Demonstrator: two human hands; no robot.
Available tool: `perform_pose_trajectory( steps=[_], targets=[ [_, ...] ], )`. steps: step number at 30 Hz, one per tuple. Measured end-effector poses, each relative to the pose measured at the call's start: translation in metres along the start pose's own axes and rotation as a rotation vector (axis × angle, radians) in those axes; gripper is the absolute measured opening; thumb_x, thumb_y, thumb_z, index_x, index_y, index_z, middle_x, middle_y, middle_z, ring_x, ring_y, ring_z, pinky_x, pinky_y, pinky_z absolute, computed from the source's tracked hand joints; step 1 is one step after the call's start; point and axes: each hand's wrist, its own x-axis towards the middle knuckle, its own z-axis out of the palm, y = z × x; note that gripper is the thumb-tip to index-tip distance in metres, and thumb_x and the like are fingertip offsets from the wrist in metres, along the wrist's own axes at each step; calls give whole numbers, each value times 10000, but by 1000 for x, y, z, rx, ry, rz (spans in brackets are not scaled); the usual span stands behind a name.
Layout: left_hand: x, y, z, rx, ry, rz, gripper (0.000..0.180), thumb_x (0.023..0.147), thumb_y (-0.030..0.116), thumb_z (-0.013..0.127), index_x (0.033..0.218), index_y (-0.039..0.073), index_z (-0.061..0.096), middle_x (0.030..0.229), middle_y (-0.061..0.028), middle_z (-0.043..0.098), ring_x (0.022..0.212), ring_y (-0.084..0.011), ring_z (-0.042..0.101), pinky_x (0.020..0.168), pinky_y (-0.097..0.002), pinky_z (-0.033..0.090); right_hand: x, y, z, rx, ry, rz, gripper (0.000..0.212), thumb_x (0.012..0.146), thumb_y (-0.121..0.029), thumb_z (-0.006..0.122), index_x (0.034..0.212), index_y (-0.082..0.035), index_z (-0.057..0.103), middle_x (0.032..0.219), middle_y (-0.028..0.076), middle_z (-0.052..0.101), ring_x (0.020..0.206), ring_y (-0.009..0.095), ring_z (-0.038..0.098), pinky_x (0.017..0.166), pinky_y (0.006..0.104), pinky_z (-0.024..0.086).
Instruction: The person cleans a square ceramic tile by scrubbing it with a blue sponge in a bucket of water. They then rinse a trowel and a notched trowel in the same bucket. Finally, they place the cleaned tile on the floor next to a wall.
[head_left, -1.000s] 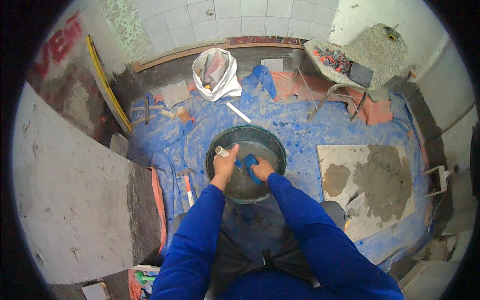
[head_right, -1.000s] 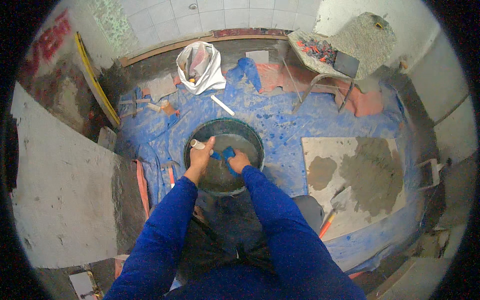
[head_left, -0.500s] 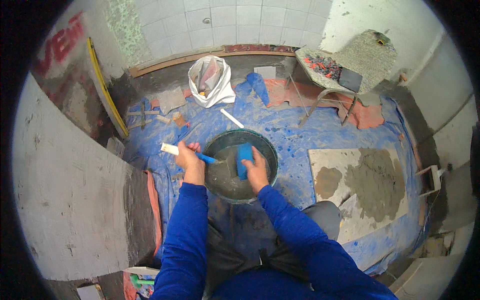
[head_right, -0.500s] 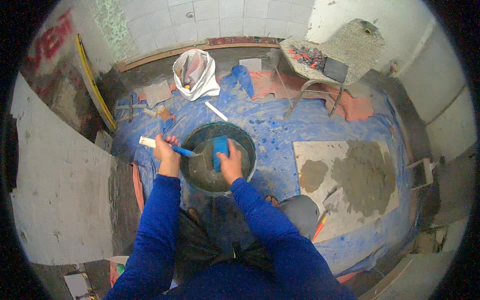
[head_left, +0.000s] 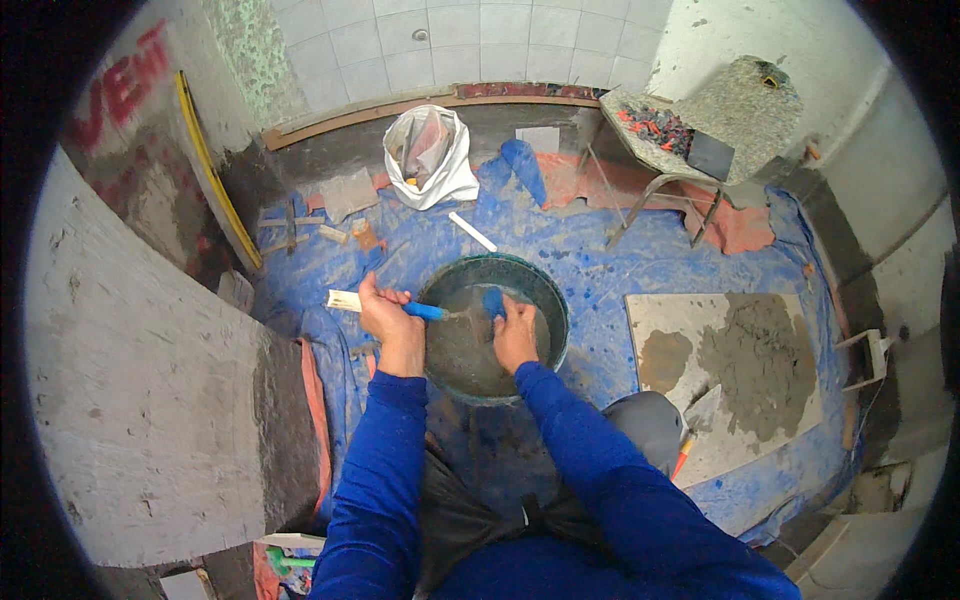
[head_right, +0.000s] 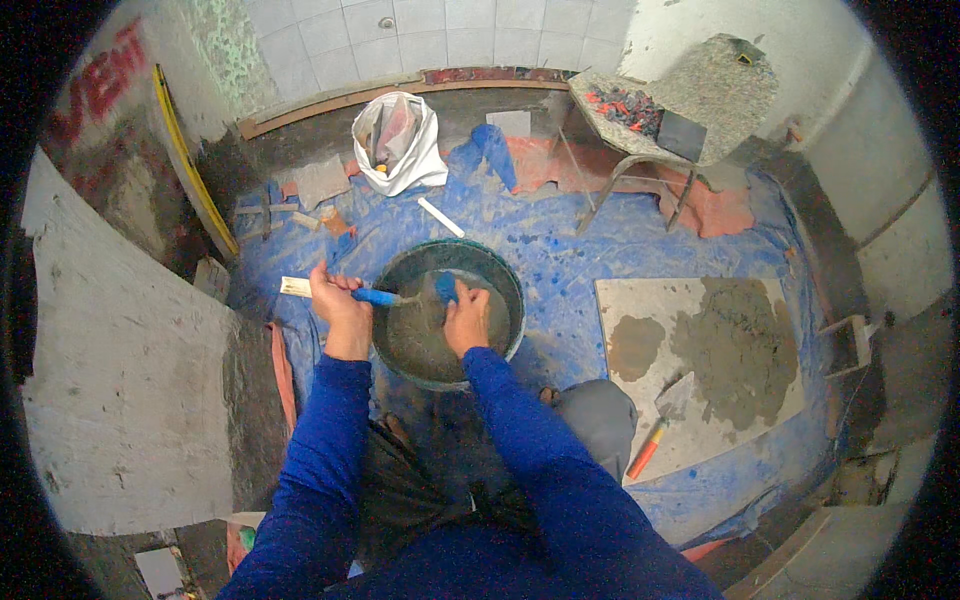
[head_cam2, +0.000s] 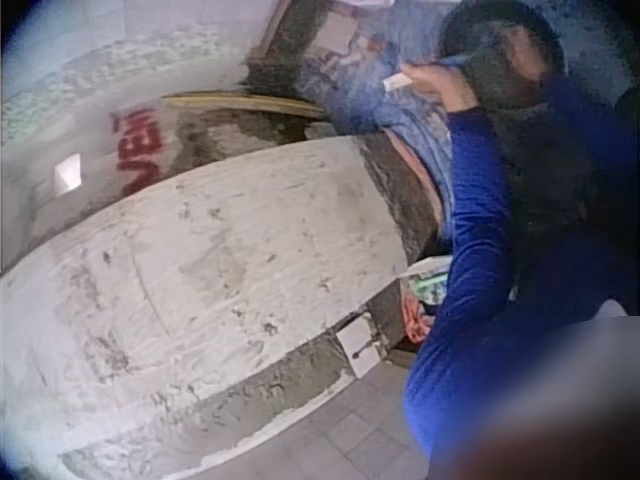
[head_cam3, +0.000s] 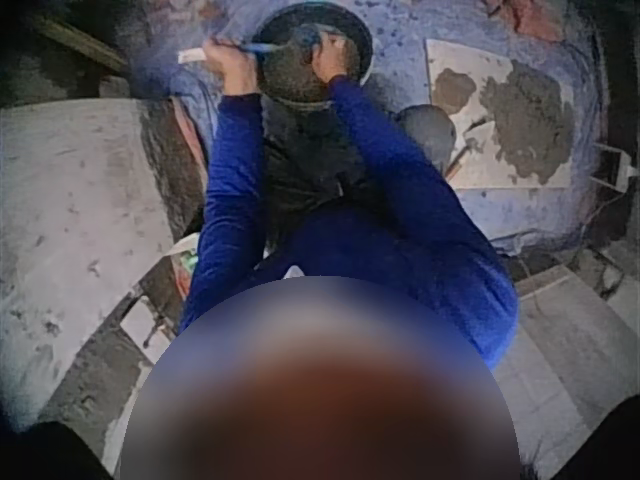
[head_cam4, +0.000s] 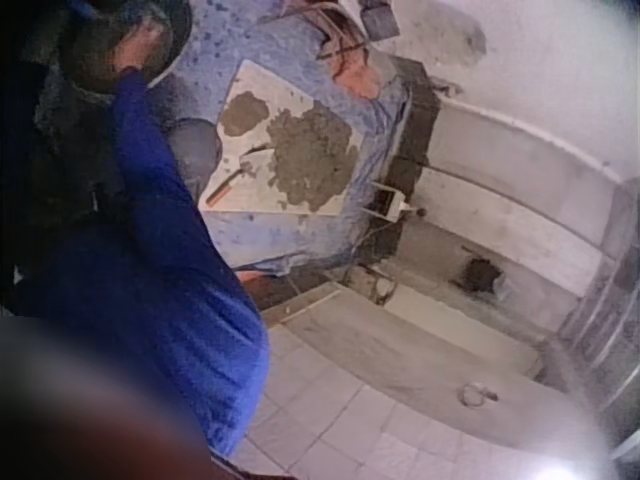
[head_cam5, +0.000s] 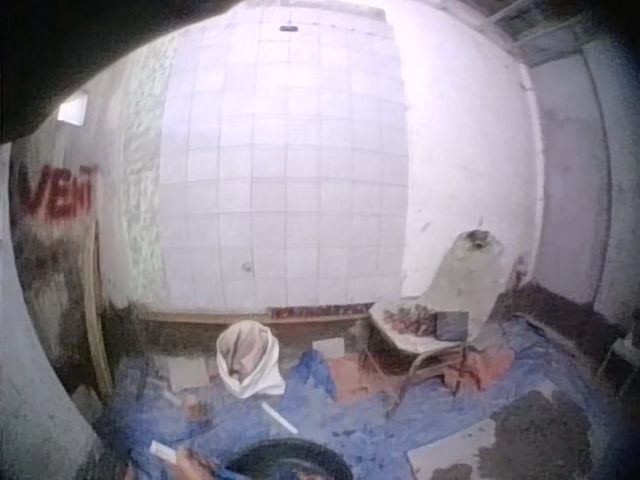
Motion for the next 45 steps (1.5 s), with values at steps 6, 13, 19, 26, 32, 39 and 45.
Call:
perform_pose_trajectory(
  steps=[6,13,19,26,32,39,45],
  targets=[
    [29,-9,-13,234,94,88,291,882,281,705,773,77,529,585,-29,481,499,-159,497,505,-331,438,11,58,18,-511,-354,354,567,859,-178,682,1406,-113,550,1400,307,436,1219,470,542,976,507,507],
    [34,-44,-42,435,162,98,388,852,352,781,740,49,565,605,-56,548,528,-163,550,519,-321,450,37,109,54,-418,-794,58,598,830,-262,660,1388,-61,585,1263,307,621,1034,421,678,973,464,524],
    [26,-43,-23,360,185,43,378,862,355,785,769,44,591,565,-38,516,494,-158,509,491,-327,420,-6,27,25,388,-121,211,666,820,-357,741,1382,-29,597,1237,285,575,1152,420,583,1030,441,452],
    [-16,-44,-8,145,-34,-39,308,858,258,793,786,53,575,548,-22,480,457,-153,462,454,-323,382,14,1,-5,180,90,136,588,931,-416,682,1315,22,602,1221,269,561,1163,428,556,1015,477,442],
    [-13,-38,-2,103,33,67,328,856,198,768,696,88,503,540,-18,455,432,-148,439,440,-327,376,-3,-8,7,81,43,52,516,971,-388,647,1234,54,608,1202,282,587,1105,442,582,974,479,459],
    [-9,-31,-5,-22,12,-37,334,871,204,731,675,114,476,543,0,419,436,-137,402,453,-322,371,6,-11,0,34,168,121,479,981,-354,633,1265,29,585,1220,280,577,1169,460,559,988,503,451],
    [-6,-9,-1,-130,1,-80,383,898,227,698,665,161,402,563,33,317,462,-126,327,466,-318,342,8,-24,-6,130,220,29,447,988,-347,628,1241,21,593,1215,264,570,1115,446,568,961,498,456]
  ],
)
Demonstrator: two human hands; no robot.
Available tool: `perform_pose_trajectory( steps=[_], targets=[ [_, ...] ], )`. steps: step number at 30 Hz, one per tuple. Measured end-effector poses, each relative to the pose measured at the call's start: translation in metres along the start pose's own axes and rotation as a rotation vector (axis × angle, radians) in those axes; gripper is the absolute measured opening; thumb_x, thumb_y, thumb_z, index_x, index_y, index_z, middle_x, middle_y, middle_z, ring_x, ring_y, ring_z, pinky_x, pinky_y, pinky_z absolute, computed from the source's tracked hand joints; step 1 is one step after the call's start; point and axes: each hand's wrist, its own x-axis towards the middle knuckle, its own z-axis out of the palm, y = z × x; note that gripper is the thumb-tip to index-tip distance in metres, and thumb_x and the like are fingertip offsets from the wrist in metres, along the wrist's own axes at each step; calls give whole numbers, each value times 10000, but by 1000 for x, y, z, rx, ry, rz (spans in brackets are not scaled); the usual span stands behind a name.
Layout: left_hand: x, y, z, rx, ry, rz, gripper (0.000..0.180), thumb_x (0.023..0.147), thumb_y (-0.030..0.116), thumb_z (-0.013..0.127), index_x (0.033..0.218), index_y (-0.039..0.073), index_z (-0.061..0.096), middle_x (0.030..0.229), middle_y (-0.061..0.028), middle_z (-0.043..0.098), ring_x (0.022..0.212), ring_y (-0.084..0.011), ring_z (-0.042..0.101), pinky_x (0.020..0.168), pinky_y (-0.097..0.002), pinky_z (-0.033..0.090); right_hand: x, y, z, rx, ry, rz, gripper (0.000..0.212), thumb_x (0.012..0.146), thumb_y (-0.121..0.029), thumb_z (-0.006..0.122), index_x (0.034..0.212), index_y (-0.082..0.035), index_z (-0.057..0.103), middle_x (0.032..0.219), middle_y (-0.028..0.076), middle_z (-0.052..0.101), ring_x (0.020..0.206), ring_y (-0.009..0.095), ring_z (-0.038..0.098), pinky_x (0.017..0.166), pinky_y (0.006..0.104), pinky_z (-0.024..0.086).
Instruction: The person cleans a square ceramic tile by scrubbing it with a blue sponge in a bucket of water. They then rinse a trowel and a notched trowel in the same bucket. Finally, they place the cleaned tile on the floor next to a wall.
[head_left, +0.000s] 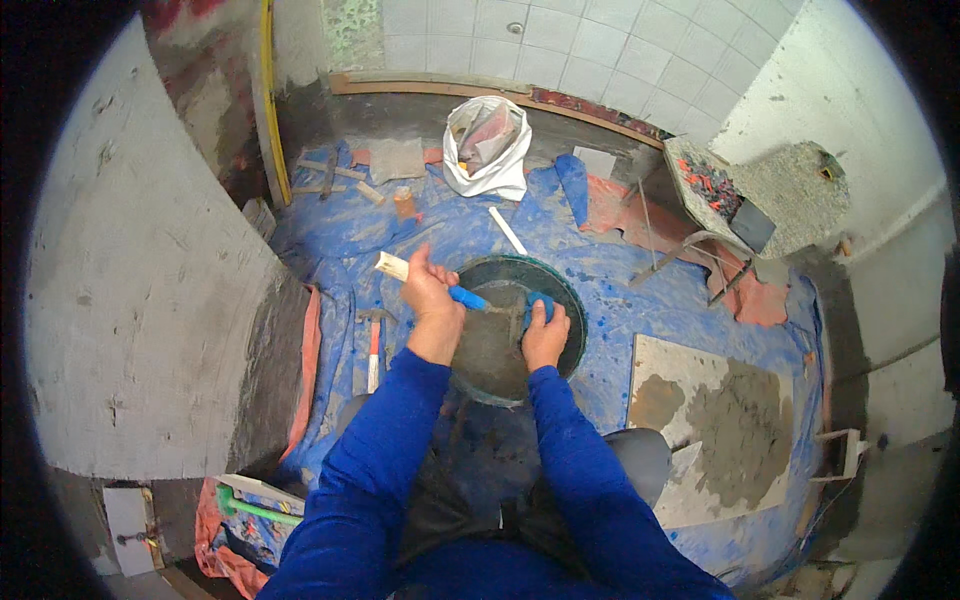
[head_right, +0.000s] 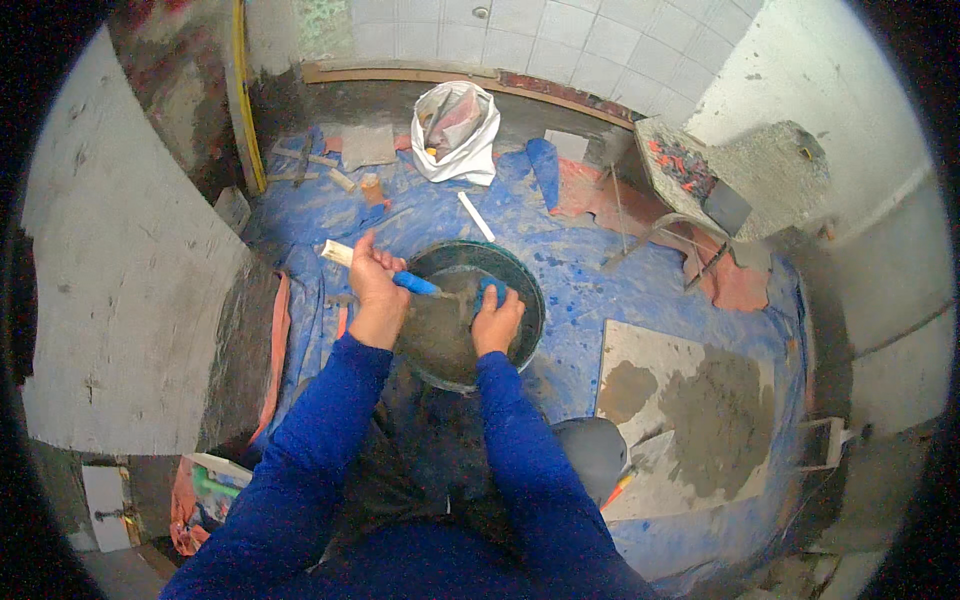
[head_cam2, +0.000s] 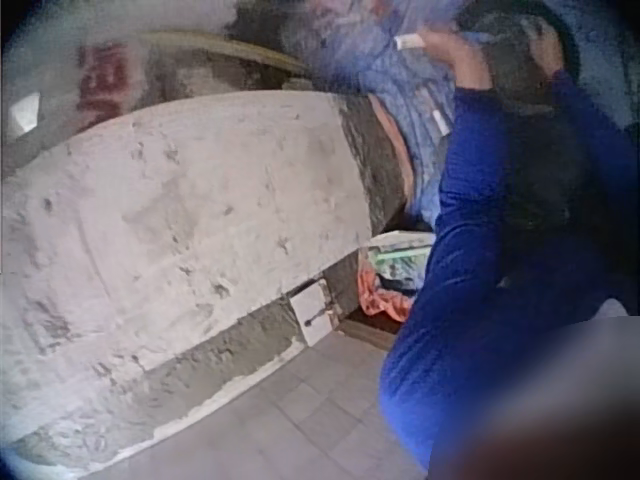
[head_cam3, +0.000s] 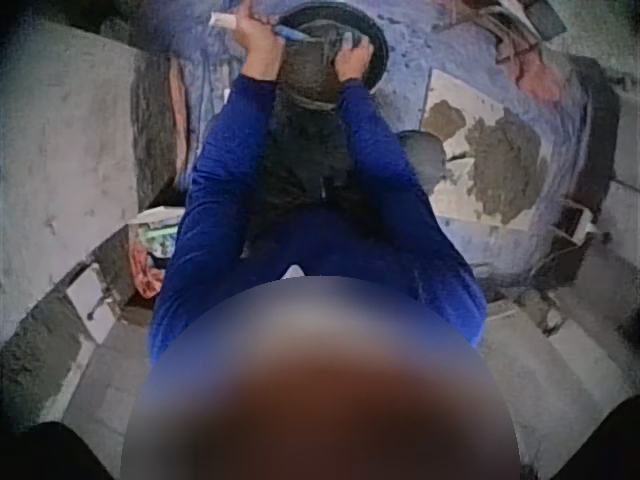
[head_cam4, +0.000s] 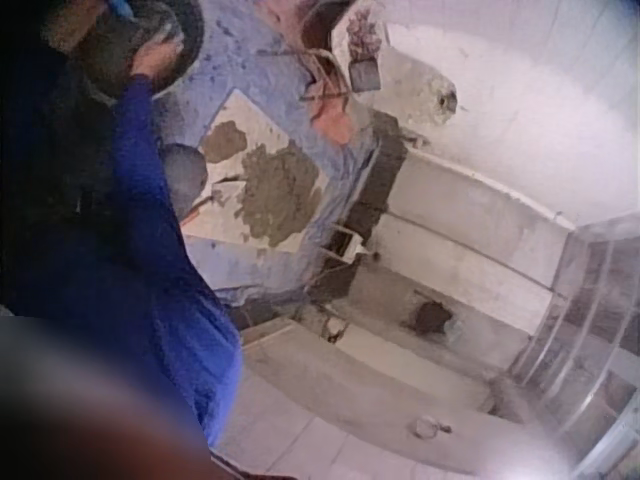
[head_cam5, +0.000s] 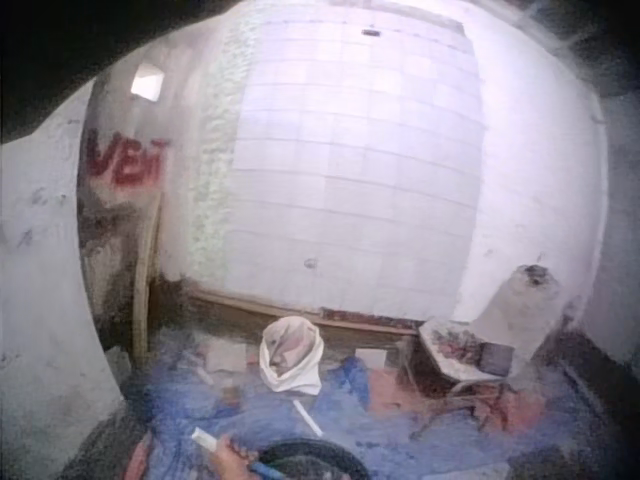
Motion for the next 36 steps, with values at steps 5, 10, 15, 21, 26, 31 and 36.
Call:
perform_pose_trajectory(
  steps=[5,10,15,21,26,31,36],
  targets=[
    [2,11,0,-37,73,-55,415,910,284,690,662,177,375,551,23,337,462,-144,344,492,-325,371,-7,-19,-3,-7,25,-116,416,1004,-334,602,1229,16,583,1212,249,556,1103,446,571,929,493,471],
    [13,18,-10,39,-30,-51,405,914,324,653,669,180,365,534,19,351,471,-158,380,566,-368,428,0,18,-1,-41,-78,-4,435,1009,-347,583,1261,7,574,1228,256,542,1096,468,579,916,529,481],
    [12,28,-4,139,-202,-31,281,929,289,636,768,146,455,616,6,432,557,-169,455,612,-377,440,10,77,0,-430,-494,449,464,950,-378,647,1297,-71,628,1329,218,529,1166,446,587,977,508,491],
    [12,27,5,220,-277,-61,221,913,272,691,902,133,520,722,-6,515,681,-191,542,645,-387,453,28,50,-13,40,-114,489,514,900,-398,699,1299,-79,648,1370,213,498,1213,423,565,1031,481,463],
    [-1,18,18,32,-400,104,367,951,306,684,721,143,448,604,12,427,554,-133,441,574,-354,421,27,-21,-47,47,-269,-63,515,870,-373,715,1287,-78,652,1308,208,527,1175,418,564,1021,481,465],
    [-44,-6,31,379,-299,324,366,952,333,708,736,111,512,627,-9,513,589,-128,484,584,-315,406,19,-63,-44,-303,-405,-199,579,809,-349,771,1281,-37,645,1329,263,522,1193,438,542,1037,487,454],
    [-56,-27,24,493,-332,361,405,954,382,712,714,102,546,643,-19,550,624,-122,518,599,-308,397,39,-53,-57,-234,-808,-295,871,644,-479,877,1332,-10,620,1309,310,530,1172,454,551,1047,477,453]
  ],
)
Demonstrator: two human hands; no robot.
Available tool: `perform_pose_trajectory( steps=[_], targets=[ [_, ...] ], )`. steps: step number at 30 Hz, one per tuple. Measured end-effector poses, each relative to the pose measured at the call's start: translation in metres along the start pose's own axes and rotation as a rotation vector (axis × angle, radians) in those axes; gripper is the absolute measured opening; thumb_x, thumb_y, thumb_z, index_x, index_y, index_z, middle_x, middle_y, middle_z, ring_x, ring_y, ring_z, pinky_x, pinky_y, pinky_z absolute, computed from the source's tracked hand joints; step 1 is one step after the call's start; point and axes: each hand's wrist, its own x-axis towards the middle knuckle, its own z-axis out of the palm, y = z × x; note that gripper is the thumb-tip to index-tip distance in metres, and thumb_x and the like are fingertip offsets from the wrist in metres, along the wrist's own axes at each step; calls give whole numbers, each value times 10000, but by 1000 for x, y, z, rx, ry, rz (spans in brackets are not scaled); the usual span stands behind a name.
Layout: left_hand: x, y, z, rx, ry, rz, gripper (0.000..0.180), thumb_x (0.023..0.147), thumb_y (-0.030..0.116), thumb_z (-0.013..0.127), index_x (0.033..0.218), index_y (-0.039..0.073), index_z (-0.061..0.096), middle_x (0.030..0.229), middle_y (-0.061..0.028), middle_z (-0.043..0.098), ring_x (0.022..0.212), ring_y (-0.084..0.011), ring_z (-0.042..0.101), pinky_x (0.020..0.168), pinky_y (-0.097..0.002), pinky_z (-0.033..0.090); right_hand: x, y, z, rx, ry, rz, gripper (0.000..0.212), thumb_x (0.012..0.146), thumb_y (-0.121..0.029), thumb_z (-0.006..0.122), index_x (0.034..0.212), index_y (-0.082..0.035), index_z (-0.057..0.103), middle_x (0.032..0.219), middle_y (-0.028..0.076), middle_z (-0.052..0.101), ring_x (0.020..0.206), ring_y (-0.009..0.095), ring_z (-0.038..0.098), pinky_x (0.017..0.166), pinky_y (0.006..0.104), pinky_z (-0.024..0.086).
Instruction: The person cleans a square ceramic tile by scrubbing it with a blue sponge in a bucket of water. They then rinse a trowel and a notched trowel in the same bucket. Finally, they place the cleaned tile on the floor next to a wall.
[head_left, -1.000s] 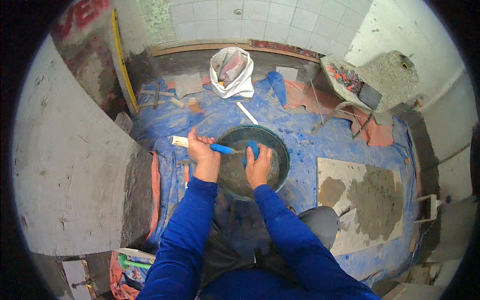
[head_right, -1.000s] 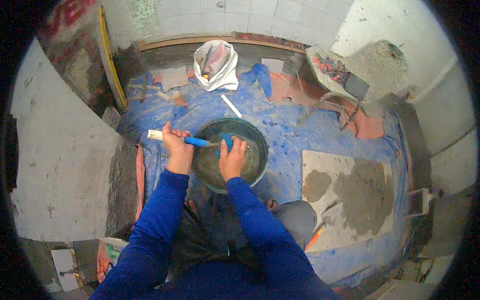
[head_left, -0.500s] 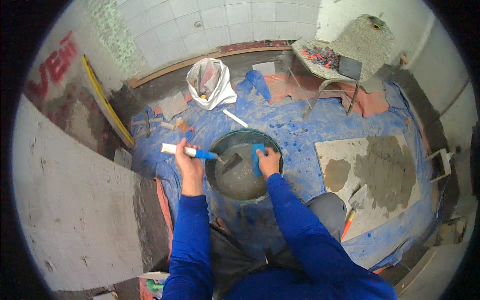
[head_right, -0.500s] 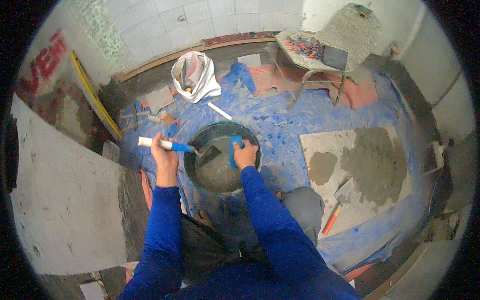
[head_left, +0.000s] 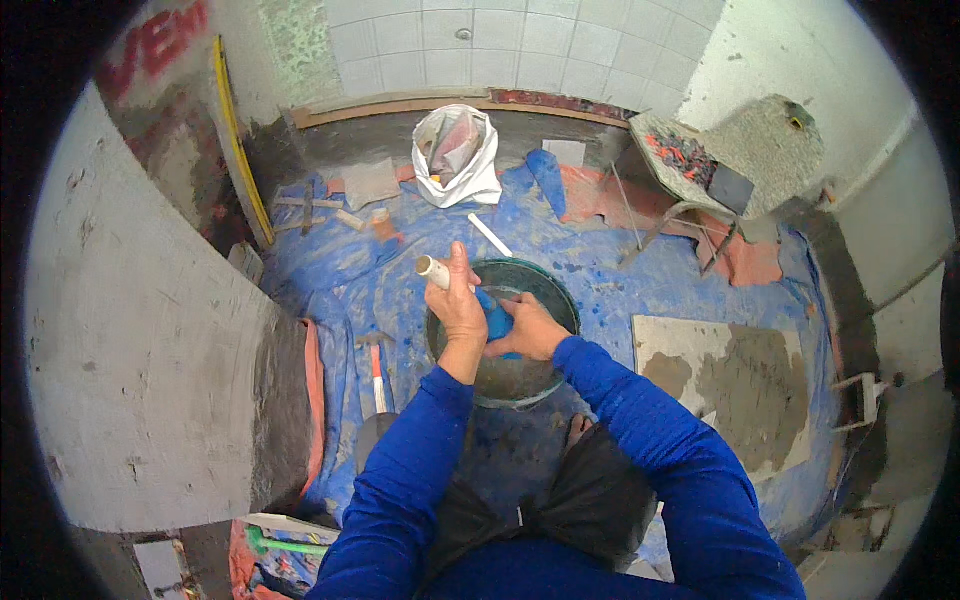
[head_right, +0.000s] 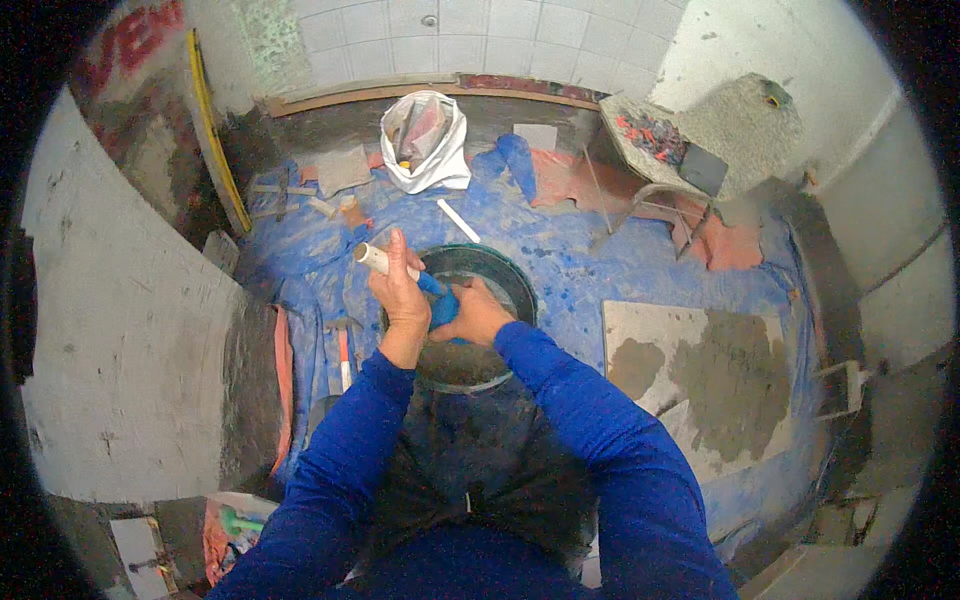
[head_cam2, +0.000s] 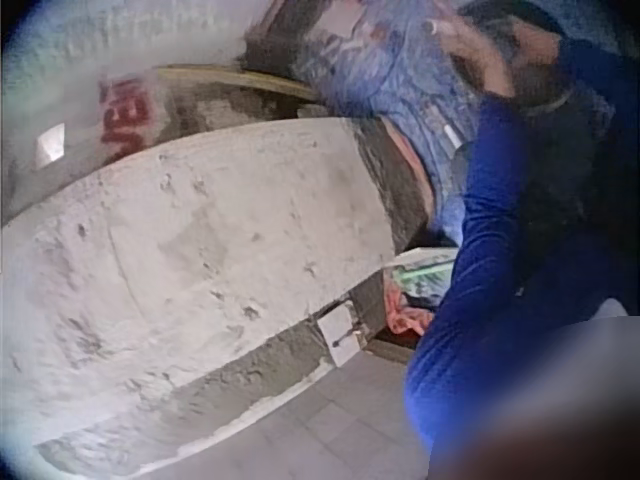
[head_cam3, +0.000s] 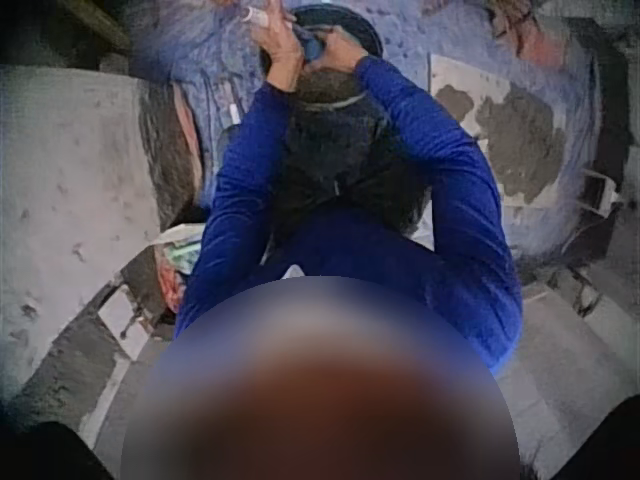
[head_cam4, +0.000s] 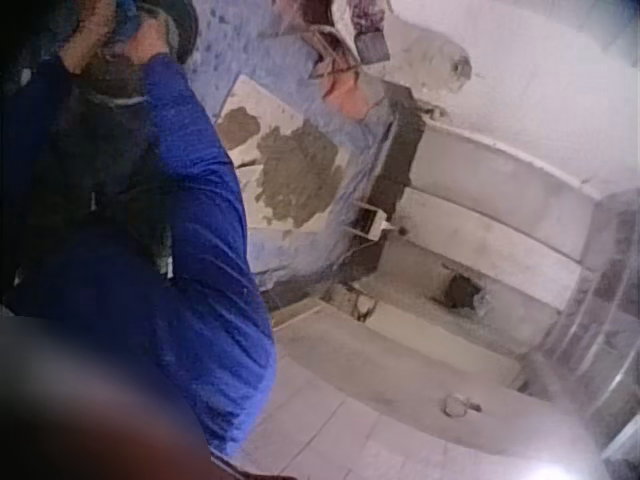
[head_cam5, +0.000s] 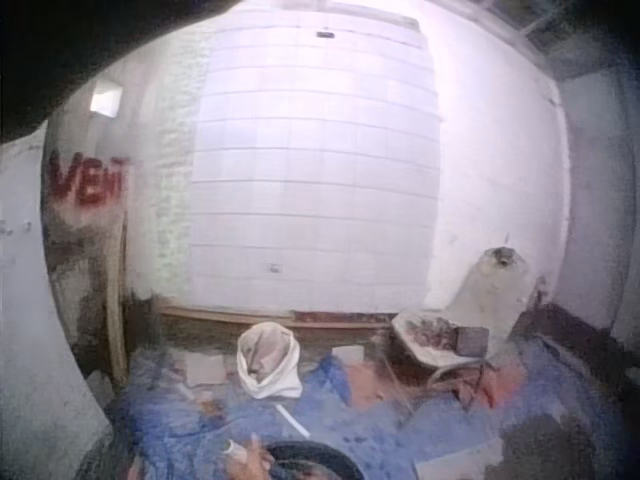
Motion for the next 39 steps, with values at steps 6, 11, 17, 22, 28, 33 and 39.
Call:
perform_pose_trajectory(
  steps=[6,11,17,22,28,33,39],
  targets=[
    [7,-31,-16,239,-24,-127,455,1000,476,591,756,92,616,672,-83,604,638,-235,569,630,-426,438,6,35,14,-416,188,-145,700,657,-501,873,1234,-134,719,1330,162,609,1246,367,534,1056,456,444],
    [-13,-25,2,289,-20,-219,488,883,505,737,779,36,652,702,-111,642,649,-234,567,632,-428,465,11,56,36,-140,113,-110,527,763,-266,799,1222,-38,675,1347,196,613,1240,401,552,1061,489,428],
    [-1,17,5,17,-521,26,358,850,314,811,693,60,615,586,3,553,572,-135,530,549,-345,437,9,67,34,-216,59,17,351,701,-42,752,1044,4,693,1023,244,682,1008,456,627,893,502,487],
    [12,27,-22,182,-696,-136,329,900,287,763,729,47,617,601,-44,612,568,-152,562,565,-362,459,1,67,32,-281,139,-219,334,679,44,680,1012,23,693,956,242,664,941,442,629,840,501,482],
    [8,-13,-9,230,-245,260,333,943,292,709,797,3,629,624,-128,617,511,-228,552,556,-428,455,-12,57,47,-356,333,-519,230,655,51,615,879,5,634,877,205,608,889,424,579,782,493,456],
    [31,-34,-19,283,-35,162,308,937,282,709,840,-4,646,690,-166,641,550,-258,594,557,-433,465,-12,46,44,-268,314,-465,253,667,50,600,912,3,640,902,209,612,906,426,581,796,490,465],
    [53,-33,-50,1330,-64,665,368,757,255,770,1096,144,678,748,-138,662,672,-317,662,603,-485,502,-16,31,26,-117,363,-309,310,748,-1,684,1058,-18,678,1098,203,672,1064,407,623,944,467,491]
  ],
)
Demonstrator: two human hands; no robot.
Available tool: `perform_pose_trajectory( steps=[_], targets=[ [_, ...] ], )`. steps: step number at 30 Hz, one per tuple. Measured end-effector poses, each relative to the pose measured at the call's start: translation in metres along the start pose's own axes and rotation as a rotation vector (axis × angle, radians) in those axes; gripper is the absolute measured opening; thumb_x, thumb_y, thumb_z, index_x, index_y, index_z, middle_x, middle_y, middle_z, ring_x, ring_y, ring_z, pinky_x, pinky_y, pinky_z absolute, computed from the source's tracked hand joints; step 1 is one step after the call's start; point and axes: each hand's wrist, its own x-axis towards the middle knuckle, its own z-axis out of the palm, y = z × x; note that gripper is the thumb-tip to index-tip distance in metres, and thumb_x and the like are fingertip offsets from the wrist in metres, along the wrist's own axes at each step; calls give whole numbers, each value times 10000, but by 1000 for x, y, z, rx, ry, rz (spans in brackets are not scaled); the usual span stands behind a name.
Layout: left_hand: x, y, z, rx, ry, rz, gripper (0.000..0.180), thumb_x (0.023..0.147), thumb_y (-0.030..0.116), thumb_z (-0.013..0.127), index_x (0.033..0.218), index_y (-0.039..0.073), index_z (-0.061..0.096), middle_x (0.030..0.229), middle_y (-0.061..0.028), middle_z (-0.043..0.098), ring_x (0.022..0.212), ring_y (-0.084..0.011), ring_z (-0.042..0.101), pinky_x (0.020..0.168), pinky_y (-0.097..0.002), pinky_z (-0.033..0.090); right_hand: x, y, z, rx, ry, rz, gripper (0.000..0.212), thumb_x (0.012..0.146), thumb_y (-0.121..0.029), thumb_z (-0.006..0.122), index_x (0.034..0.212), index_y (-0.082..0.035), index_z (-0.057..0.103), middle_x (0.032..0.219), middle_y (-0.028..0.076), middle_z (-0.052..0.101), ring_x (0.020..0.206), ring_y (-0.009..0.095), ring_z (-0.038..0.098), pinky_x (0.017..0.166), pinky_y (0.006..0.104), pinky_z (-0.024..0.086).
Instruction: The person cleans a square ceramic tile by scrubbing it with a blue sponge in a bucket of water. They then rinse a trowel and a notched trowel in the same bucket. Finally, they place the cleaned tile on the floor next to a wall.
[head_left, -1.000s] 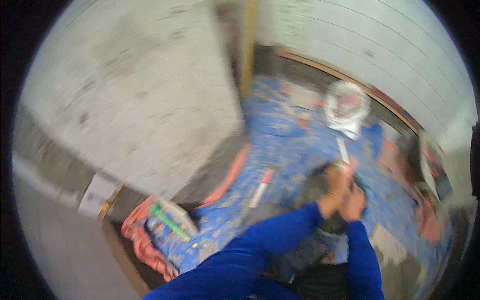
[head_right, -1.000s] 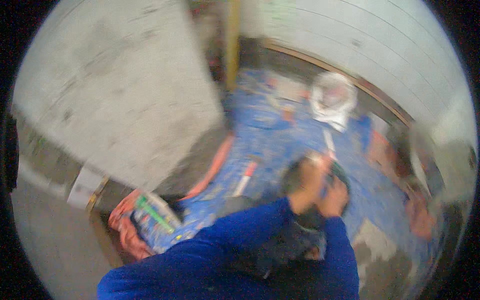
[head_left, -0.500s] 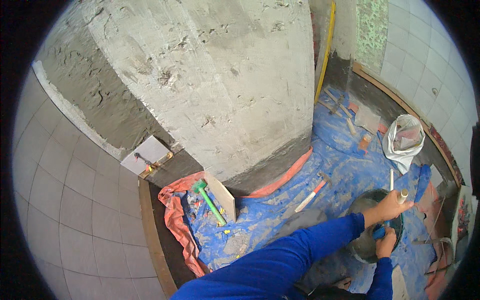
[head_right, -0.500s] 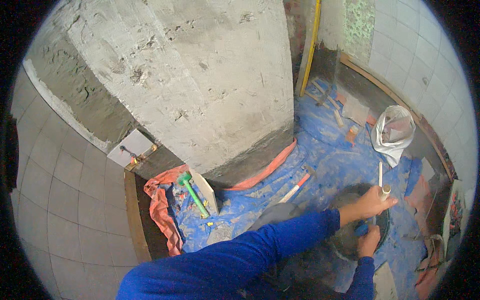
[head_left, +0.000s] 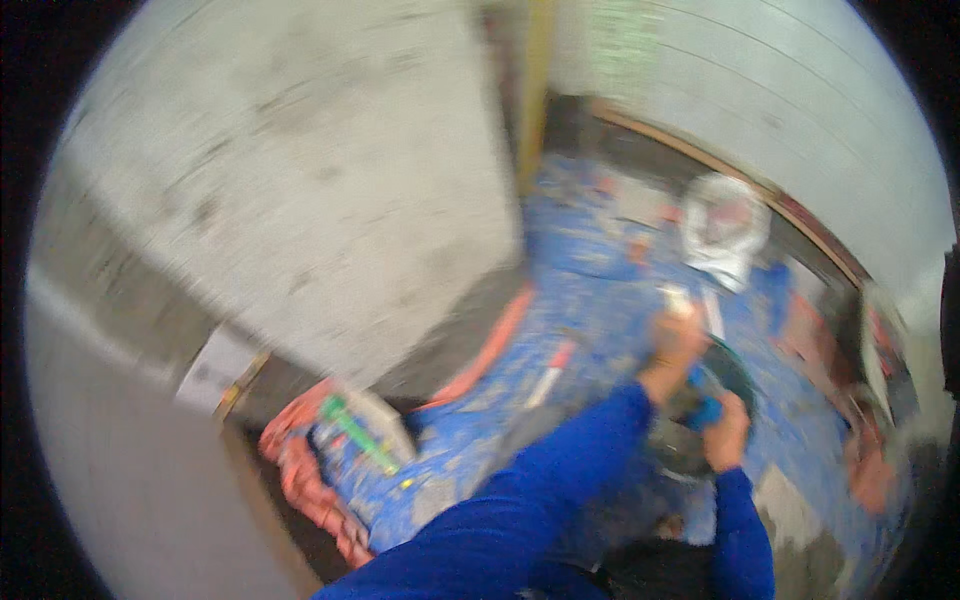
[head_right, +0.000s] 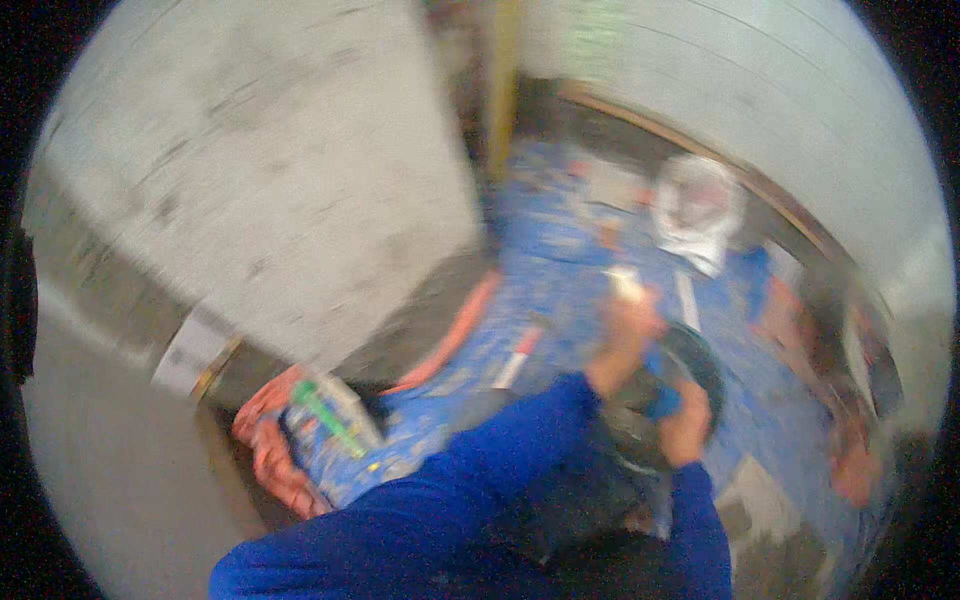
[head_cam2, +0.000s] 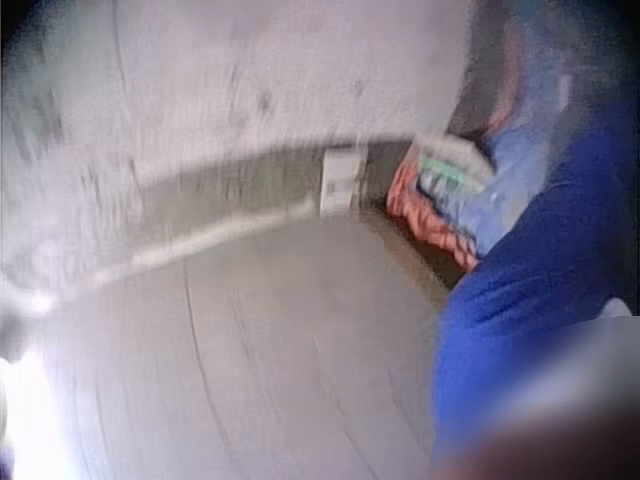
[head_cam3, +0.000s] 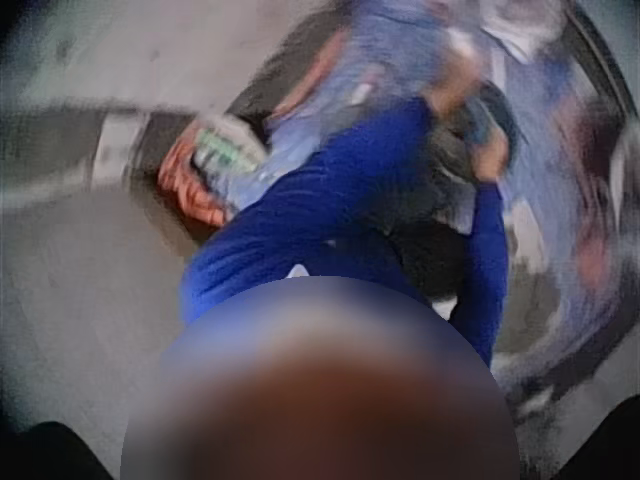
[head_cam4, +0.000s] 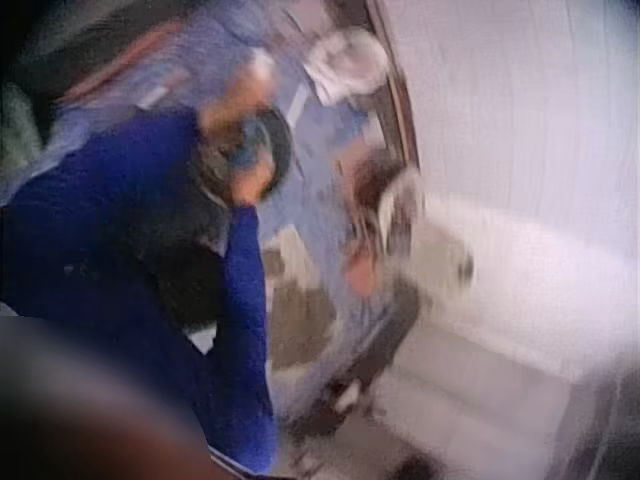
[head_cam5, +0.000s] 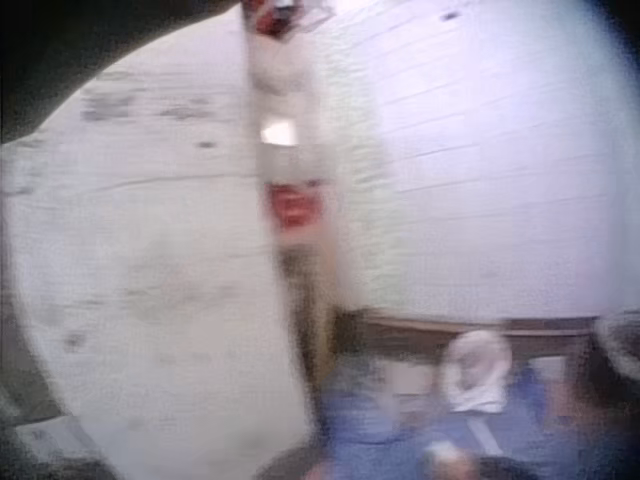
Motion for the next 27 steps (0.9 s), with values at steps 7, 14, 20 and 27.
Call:
perform_pose_trajectory(
  steps=[7,14,20,27],
  targets=[
    [22,20,-35,-1553,-9,-1131,271,900,315,731,878,106,560,725,-26,536,655,-168,577,624,-344,491,14,-18,-9,22,245,38,258,699,-35,775,904,-21,619,952,183,630,960,428,588,819,504,482],
    [23,3,-48,-1815,193,-1066,290,887,297,653,750,160,437,625,-4,418,541,-166,421,621,-373,426,35,-19,-41,430,49,479,559,730,-280,908,1122,-11,616,1089,183,687,967,336,678,846,437,536],
    [27,10,-62,-1908,76,-835,329,918,334,591,696,167,416,575,7,370,526,-160,372,658,-398,401,33,-14,-44,142,68,197,1014,669,-468,906,1419,38,448,1314,280,545,1273,448,484,1046,491,433],
    [32,18,-83,-1993,-204,-580,335,923,329,569,672,158,426,566,6,376,517,-143,343,650,-366,372,20,-8,-28,185,-134,-82,697,765,-278,828,1355,-6,574,1396,188,535,1288,384,464,1106,465,412]
  ],
)
